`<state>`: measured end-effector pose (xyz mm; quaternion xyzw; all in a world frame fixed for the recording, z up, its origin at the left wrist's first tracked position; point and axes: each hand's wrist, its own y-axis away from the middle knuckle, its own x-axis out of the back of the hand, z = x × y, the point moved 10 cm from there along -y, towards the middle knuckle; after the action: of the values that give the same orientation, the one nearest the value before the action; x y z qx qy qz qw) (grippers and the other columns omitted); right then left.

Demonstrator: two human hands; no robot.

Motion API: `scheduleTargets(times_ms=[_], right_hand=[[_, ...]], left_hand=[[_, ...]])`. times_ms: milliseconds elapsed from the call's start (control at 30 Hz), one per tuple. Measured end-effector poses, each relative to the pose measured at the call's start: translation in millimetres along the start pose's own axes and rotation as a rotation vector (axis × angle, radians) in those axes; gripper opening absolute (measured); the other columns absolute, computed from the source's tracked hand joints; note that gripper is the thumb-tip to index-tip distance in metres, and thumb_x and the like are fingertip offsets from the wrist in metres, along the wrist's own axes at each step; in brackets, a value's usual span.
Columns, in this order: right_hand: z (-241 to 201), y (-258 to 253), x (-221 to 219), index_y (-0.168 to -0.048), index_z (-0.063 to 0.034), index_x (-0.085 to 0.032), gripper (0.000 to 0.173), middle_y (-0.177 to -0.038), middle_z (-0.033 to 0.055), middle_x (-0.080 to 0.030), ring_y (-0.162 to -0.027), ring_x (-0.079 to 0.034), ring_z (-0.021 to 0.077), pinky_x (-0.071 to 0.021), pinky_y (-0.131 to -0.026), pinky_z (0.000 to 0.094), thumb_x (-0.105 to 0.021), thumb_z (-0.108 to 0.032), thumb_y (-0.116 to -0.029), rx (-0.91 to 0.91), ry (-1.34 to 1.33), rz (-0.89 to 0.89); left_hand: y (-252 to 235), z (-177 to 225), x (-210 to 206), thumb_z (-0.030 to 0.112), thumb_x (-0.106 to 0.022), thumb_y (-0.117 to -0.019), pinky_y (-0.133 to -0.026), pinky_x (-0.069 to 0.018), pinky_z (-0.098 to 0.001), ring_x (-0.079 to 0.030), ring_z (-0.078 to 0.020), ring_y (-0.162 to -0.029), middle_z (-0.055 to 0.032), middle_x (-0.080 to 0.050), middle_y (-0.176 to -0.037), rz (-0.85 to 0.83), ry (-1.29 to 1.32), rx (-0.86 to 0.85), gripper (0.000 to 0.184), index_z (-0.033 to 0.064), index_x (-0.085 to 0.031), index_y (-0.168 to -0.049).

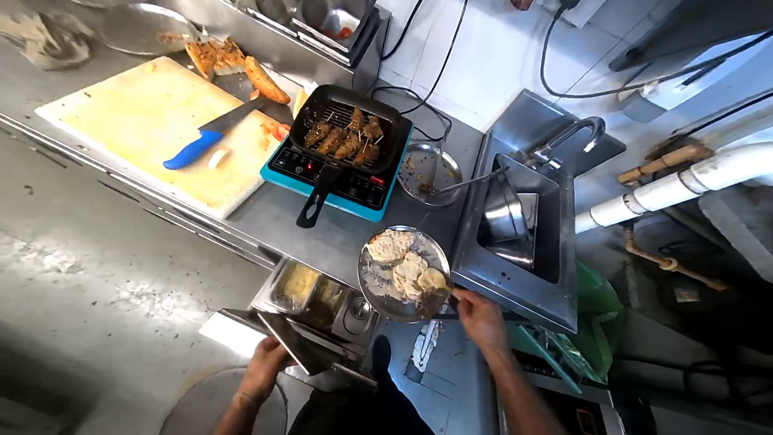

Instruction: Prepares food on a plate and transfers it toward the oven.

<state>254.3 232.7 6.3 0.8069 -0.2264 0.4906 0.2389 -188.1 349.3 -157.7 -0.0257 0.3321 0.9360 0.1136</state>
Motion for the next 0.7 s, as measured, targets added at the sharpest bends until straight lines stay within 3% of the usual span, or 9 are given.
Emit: scheduleTargets(times_ms=[100, 200, 333, 433, 500, 533, 667, 700], right_hand=[[1, -10, -14, -0.116, -0.0096, -0.077, 0.024, -0.106, 0.0098, -0.075, -0.096, -0.071, 0.0228, -0.0564, -0.09, 0.0472, -0.057, -0.014, -0.1035, -0.08, -0.244, -0.05], [-19, 0, -28, -0.115, -0.0119, -0.078, 0.025, -0.107, 0.0072, -0.076, -0.097, -0.072, 0.0197, -0.0569, -0.092, 0.044, -0.057, -0.016, -0.1028, 0.004, -0.216, -0.142], [-14, -19, -10, -0.117, -0.0066, -0.076, 0.024, -0.1, 0.0155, -0.076, -0.088, -0.073, 0.0301, -0.0579, -0.083, 0.0537, -0.058, -0.01, -0.1005, 0.033, -0.118, 0.092], [-61, -34, -31, -0.119, -0.0083, -0.076, 0.027, -0.107, 0.0129, -0.075, -0.092, -0.072, 0.0276, -0.0598, -0.084, 0.0511, -0.06, -0.007, -0.0974, 0.236, -0.137, 0.104], [-96, -43, -45, -0.117, -0.0124, -0.078, 0.029, -0.105, 0.0094, -0.075, -0.089, -0.073, 0.0253, -0.0608, -0.079, 0.0495, -0.06, -0.009, -0.0947, 0.407, -0.066, 0.121], [-102, -50, -46, -0.117, -0.0127, -0.078, 0.029, -0.103, 0.0096, -0.075, -0.088, -0.073, 0.0264, -0.0602, -0.078, 0.0508, -0.06, -0.009, -0.095, 0.406, -0.043, 0.134], [-71, -88, -32, -0.121, -0.0095, -0.074, 0.028, -0.111, 0.0158, -0.074, -0.102, -0.07, 0.0339, -0.0539, -0.09, 0.0601, -0.054, -0.016, -0.1039, -0.049, -0.208, 0.064], [-69, -90, -30, -0.119, -0.0094, -0.075, 0.027, -0.109, 0.0161, -0.074, -0.101, -0.069, 0.0344, -0.0526, -0.089, 0.0609, -0.055, -0.017, -0.104, -0.103, -0.25, 0.063]], left_hand=[[-1, -1, -3, 0.003, -0.057, -0.096, -0.055, -0.0597, -0.0291, -0.068, -0.0139, -0.06, -0.0056, -0.07, -0.073, -0.015, 0.003, 0.005, 0.007, 0.0008, -0.062, -0.101], [0, 1, -1, 0.002, -0.056, -0.0978, -0.056, -0.0601, -0.0294, -0.068, -0.0141, -0.06, -0.0056, -0.071, -0.073, -0.006, 0.016, -0.002, 0.008, 0.0005, -0.063, -0.101], [-2, -4, 1, 0.0, -0.056, -0.0977, -0.056, -0.0603, -0.0296, -0.069, -0.0142, -0.06, -0.006, -0.071, -0.073, 0.003, 0.042, 0.006, 0.007, 0.0006, -0.062, -0.1], [-4, -5, 1, 0.002, -0.057, -0.0976, -0.057, -0.0611, -0.0312, -0.069, -0.0157, -0.062, -0.0074, -0.071, -0.074, -0.006, 0.041, 0.01, 0.006, 0.0001, -0.063, -0.1], [-5, -6, 1, 0.004, -0.057, -0.097, -0.058, -0.0613, -0.0321, -0.069, -0.0164, -0.061, -0.0079, -0.071, -0.074, -0.012, 0.04, 0.012, 0.007, 0.0001, -0.062, -0.099], [-5, -7, 0, 0.004, -0.057, -0.097, -0.058, -0.0614, -0.0323, -0.07, -0.0166, -0.061, -0.008, -0.071, -0.074, -0.013, 0.039, 0.014, 0.007, 0.0001, -0.062, -0.099], [-4, -7, 1, 0.004, -0.059, -0.0964, -0.059, -0.0622, -0.0332, -0.071, -0.0174, -0.064, -0.0082, -0.072, -0.076, -0.013, 0.06, 0.013, 0.007, 0.0, -0.063, -0.101], [-4, -6, 1, 0.004, -0.059, -0.0958, -0.059, -0.062, -0.033, -0.07, -0.017, -0.063, -0.0077, -0.071, -0.076, -0.012, 0.061, 0.015, 0.007, 0.0001, -0.063, -0.101]])
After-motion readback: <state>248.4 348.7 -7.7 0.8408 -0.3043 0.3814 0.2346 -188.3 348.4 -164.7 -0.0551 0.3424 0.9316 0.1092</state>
